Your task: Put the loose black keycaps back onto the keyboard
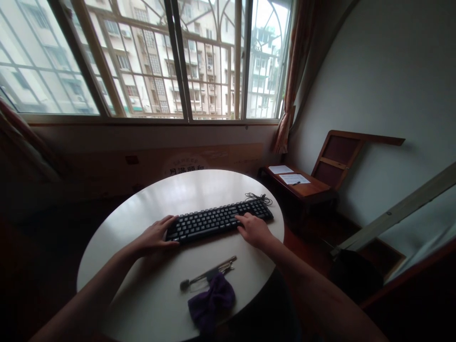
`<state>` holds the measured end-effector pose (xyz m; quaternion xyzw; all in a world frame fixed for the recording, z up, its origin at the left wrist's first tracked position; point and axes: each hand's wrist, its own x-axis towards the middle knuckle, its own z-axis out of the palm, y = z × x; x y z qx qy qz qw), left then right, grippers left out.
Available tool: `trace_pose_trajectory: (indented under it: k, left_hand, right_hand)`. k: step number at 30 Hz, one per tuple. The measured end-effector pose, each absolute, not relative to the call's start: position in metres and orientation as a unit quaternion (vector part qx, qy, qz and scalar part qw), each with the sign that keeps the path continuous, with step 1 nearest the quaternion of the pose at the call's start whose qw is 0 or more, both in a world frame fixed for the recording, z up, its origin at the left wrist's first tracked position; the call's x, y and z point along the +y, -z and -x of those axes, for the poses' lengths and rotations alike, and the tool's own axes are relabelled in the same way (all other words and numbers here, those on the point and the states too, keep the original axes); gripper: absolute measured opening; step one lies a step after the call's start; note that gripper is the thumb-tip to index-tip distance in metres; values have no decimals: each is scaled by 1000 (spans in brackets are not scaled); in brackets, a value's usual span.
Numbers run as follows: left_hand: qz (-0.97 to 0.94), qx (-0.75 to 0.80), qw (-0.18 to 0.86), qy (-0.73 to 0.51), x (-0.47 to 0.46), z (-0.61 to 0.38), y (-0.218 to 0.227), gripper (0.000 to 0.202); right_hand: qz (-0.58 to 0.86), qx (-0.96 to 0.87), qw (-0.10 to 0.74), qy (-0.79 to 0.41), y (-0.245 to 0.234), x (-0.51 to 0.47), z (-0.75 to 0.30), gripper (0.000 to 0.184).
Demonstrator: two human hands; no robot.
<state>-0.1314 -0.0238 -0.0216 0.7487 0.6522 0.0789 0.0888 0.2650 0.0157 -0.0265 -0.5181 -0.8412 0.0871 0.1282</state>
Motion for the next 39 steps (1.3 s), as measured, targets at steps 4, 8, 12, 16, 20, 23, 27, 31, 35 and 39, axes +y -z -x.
trace_pose_trajectory:
  k: [4,8,12,16,20,23,27,31,35,39]
  left_hand:
    - [-752,647,79,-94,-4,128,21,102]
    - [-732,672,89,-69,5,111,17,102]
    - [-714,693,84,-52,4,80,15,104]
    - [-707,705,52,-9,-3,49,10,100]
    - [-740,665,98,-8,-13,22,0,84]
    - [-772,625,116,-17,-17,0,-6,75]
    - [-799,589,120,-21,-17,-31,-7,70]
    - [-803,577,147,-20,-13,-57,-9,70]
    - [-806,569,161,-23,-10,-75,-14,69]
    - [-810,537,229,-51,-9,-73,-15,66]
  right_hand:
    - [534,-832,115,-94,27,27,-259,53]
    - [531,-833,95,-125,30,38,-251,58]
    - [541,-822,79,-163,33,62,-240,63]
    - [561,-805,78,-180,33,100,-239,60]
    - [594,-780,81,-179,29,134,-247,57]
    - [630,-754,81,-168,26,144,-247,58]
    - [654,-736,68,-161,28,138,-228,65]
    - [667,-724,34,-170,33,132,-202,92]
    - [687,-706,7,-171,31,136,-190,111]
    - [682,-713,-10,-166,28,143,-192,107]
